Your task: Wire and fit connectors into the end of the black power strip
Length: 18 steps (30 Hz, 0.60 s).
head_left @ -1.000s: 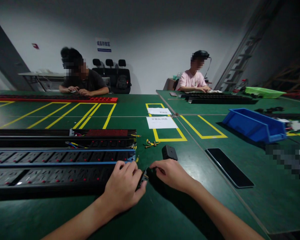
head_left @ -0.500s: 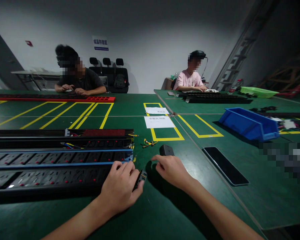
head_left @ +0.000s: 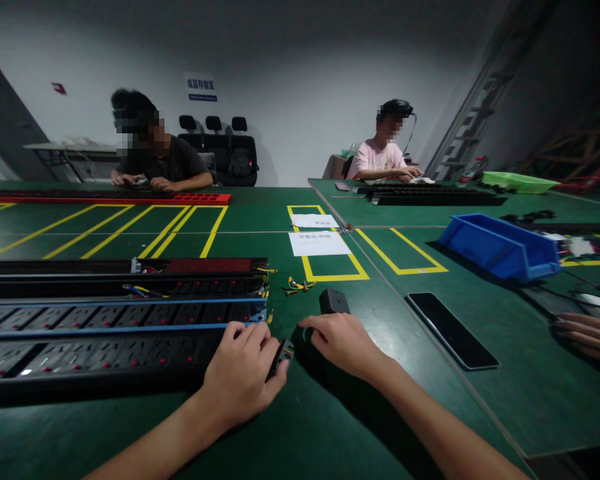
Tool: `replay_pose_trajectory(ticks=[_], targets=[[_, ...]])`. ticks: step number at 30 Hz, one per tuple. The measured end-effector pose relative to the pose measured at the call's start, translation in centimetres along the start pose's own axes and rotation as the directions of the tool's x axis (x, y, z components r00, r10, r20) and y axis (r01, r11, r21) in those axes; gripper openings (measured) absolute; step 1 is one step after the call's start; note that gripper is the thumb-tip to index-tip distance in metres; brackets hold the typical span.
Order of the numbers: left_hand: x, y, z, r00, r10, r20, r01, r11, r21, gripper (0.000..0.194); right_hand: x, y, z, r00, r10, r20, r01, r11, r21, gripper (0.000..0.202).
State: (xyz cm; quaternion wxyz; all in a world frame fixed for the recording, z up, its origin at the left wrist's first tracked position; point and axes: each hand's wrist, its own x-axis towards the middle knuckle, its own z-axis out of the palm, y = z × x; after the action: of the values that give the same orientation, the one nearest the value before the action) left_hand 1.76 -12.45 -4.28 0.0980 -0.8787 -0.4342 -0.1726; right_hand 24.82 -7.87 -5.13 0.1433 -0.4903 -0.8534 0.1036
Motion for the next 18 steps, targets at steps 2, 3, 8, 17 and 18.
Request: replay_pose_trajectory(ticks=[2,3,8,17,18], targets=[[-0.01,0.01,-0.01,1.000,0.003,-0.006,-0.003,1.000,-0.004,0.020,0.01,0.03,-0.04,1.000,0.016,-0.003,-0.016,1.000,0.013,0.038],[-0.01,0.01,-0.02,1.000,0.004,-0.011,-0.004,1.000,-0.008,0.020,0.02,0.02,-0.04,1.000,0.004,0.003,-0.004,0.999,0.041,0.037],[0.04,-0.03,-0.11,0.999,0.006,-0.040,-0.007,1.000,-0.024,0.019,0.03,-0.12,0.10,1.000,0.000,-0.012,0.000,0.999,0.040,0.039],[0.07,-0.07,-0.09,1.000,0.005,-0.017,-0.005,1.000,-0.015,0.020,-0.07,0.25,-0.29,1.000,-0.023,0.006,0.023,0.998,0.061,0.034],[0.08,-0.07,-0.08,1.000,0.006,-0.021,-0.006,1.000,-0.013,0.020,-0.06,0.31,-0.34,1.000,-0.002,-0.011,0.002,0.999,0.046,0.034]])
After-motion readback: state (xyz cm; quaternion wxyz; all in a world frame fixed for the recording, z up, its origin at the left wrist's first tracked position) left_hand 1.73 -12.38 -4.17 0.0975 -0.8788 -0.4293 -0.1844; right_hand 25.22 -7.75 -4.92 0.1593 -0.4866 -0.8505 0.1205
